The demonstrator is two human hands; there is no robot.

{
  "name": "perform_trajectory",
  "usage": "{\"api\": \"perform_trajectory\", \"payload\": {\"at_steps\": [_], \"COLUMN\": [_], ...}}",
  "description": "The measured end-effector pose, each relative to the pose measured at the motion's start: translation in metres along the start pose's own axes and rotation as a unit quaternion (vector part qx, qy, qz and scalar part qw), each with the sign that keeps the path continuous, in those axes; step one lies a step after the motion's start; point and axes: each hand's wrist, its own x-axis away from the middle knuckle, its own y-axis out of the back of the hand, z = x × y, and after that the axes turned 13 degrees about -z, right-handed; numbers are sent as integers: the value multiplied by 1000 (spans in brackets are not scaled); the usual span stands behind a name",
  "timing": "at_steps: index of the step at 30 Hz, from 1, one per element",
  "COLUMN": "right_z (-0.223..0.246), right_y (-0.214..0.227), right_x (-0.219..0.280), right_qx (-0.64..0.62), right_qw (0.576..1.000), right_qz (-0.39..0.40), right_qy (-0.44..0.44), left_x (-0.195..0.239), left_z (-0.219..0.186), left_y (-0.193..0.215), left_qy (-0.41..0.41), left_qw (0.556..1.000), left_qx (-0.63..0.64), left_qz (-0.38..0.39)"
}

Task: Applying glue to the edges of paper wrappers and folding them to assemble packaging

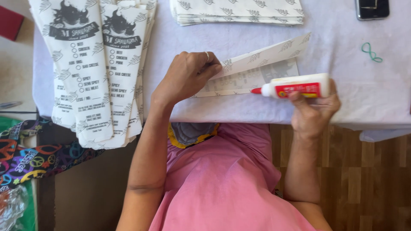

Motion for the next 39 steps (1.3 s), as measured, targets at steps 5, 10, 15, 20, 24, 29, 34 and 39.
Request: {"api": "perform_trajectory", "payload": {"at_steps": [5, 10, 15, 20, 24, 29, 34, 39], "right_z": [-44, -37, -24, -19, 27, 26, 49, 41], "right_y": [-37, -80, -116, -88, -7, 87, 73, -13], "right_x": [31, 57, 77, 54, -14, -78, -69, 8], "right_qx": [-83, -79, -90, -36, -33, 266, 557, 443], "right_qw": [996, 994, 989, 998, 999, 963, 750, 767], "right_qz": [24, 70, 106, 49, -1, 1, 108, 333], "right_qy": [10, -16, -47, 22, 32, 29, 341, 324], "left_x": [-3, -5, -8, 3, 28, 54, 58, 62], "left_z": [4, 16, 19, 3, -17, -18, -20, -19], "left_y": [2, 1, 4, 7, -5, -31, -34, -35], "left_qy": [36, 59, 59, 38, -78, -157, -187, -192], "left_qw": [994, 988, 983, 991, 997, 979, 968, 966], "left_qx": [100, 144, 171, 124, 0, -125, -165, -174], "left_qz": [-29, -11, 14, 17, -19, -25, -14, -20]}}
